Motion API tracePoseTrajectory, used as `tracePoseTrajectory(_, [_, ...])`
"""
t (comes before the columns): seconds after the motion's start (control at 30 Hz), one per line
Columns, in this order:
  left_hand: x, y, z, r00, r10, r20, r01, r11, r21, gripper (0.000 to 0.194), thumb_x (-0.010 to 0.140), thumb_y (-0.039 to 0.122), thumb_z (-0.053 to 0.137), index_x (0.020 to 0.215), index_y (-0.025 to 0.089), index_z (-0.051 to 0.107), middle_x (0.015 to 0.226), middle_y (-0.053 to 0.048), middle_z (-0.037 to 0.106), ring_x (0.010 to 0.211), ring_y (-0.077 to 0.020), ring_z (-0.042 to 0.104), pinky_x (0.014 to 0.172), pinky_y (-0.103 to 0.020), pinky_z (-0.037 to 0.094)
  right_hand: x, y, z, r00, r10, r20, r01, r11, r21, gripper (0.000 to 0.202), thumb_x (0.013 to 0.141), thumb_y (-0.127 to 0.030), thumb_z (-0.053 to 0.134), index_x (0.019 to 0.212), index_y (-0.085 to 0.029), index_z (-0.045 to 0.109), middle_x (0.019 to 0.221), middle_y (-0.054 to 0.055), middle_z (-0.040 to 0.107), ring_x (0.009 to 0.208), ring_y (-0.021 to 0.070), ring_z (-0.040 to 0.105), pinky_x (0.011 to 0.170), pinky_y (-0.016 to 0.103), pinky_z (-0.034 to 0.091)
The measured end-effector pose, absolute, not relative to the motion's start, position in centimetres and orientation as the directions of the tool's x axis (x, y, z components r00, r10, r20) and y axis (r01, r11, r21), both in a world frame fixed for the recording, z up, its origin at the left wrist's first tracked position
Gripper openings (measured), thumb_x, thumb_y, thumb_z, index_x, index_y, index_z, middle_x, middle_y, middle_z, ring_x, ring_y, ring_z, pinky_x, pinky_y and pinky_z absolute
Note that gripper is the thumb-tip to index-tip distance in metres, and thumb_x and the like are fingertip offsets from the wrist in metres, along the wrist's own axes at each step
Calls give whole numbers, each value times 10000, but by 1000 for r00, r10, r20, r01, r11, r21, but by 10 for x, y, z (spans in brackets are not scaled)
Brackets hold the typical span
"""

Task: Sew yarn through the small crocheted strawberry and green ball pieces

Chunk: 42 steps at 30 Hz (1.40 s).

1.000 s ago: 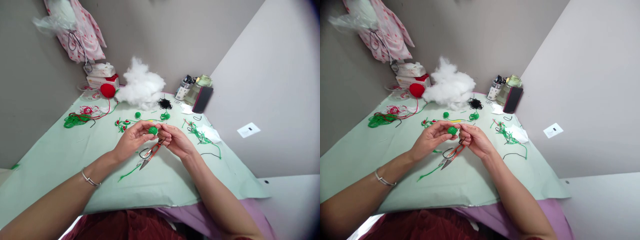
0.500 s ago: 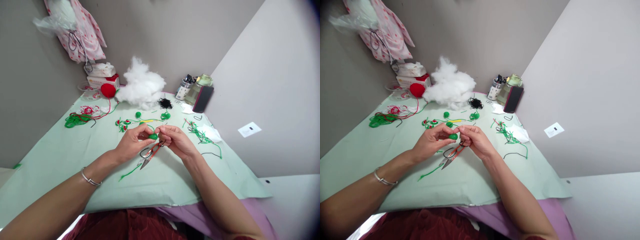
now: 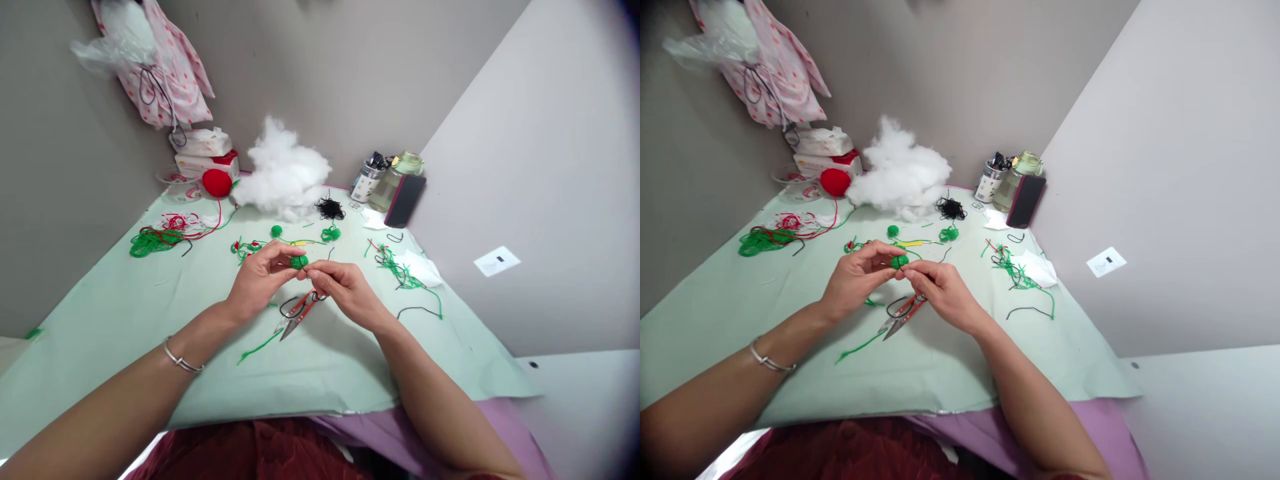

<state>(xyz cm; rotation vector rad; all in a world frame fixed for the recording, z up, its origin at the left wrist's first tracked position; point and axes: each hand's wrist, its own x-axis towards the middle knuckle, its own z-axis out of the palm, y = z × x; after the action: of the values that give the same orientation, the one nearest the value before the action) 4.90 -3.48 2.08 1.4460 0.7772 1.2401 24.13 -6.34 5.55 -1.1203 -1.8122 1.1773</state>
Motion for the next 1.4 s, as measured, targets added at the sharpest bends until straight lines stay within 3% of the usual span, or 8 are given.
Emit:
tracePoseTrajectory(0.23, [44,-36,28,315,901,298,-135,-269,954,287,844,225,733,1131,232,743,1089,-39,636,903,-145,672,891,-315,587,242,-64,56,-418,901,113,272,243,-931,333,1005,-437,520,972,-173,722,728,9,556,651,121,459,620,262,388])
tracePoseTrajectory(0.4, [41,-33,31,270,929,254,-106,-234,966,281,832,281,765,1102,210,732,994,-46,715,907,-179,694,879,-330,571,242,-64,56,-370,903,218,323,345,-881,285,991,-421,557,1056,-221,748,1044,73,657,670,117,563,655,280,462])
tracePoseTrajectory(0.5, [40,-29,31,202,949,243,-104,-226,969,284,787,288,808,1045,202,726,983,-45,736,939,-193,691,895,-337,557,245,-62,57,-205,942,266,384,328,-863,320,1003,-443,527,1121,-224,729,799,21,625,579,112,500,628,282,435])
tracePoseTrajectory(0.6, [40,-27,30,177,962,208,-132,-186,974,295,758,286,831,1016,202,712,957,-30,737,918,-183,687,895,-341,550,248,-61,60,-166,967,191,350,239,-906,322,1018,-438,489,1097,-197,688,616,-34,475,574,119,444,588,269,382])
tracePoseTrajectory(0.83, [43,-28,33,198,973,118,-176,-83,981,300,701,292,860,925,187,690,875,-23,748,867,-183,699,862,-343,555,239,-64,58,-374,925,68,94,111,-989,259,995,-413,514,1097,-191,600,797,20,665,597,113,560,614,276,464])
tracePoseTrajectory(0.93, [44,-27,33,184,977,105,-187,-70,980,316,672,292,872,899,188,678,859,-18,748,858,-187,703,869,-354,554,232,-66,52,-282,957,69,128,109,-986,211,971,-419,562,972,-208,578,748,7,673,585,121,583,588,271,471])
tracePoseTrajectory(1.1, [44,-26,32,172,980,100,-216,-61,975,325,660,281,874,900,196,673,828,2,737,822,-177,702,869,-366,552,230,-64,49,-120,962,244,273,268,-924,163,866,-334,714,775,-202,686,784,26,631,681,139,536,634,286,437])
tracePoseTrajectory(1.4, [44,-28,35,175,980,91,-246,-46,968,320,654,266,877,881,191,664,809,5,728,802,-166,693,852,-346,545,228,-65,51,-136,976,171,276,203,-940,146,855,-303,697,766,-188,678,708,3,589,619,124,470,599,283,385])
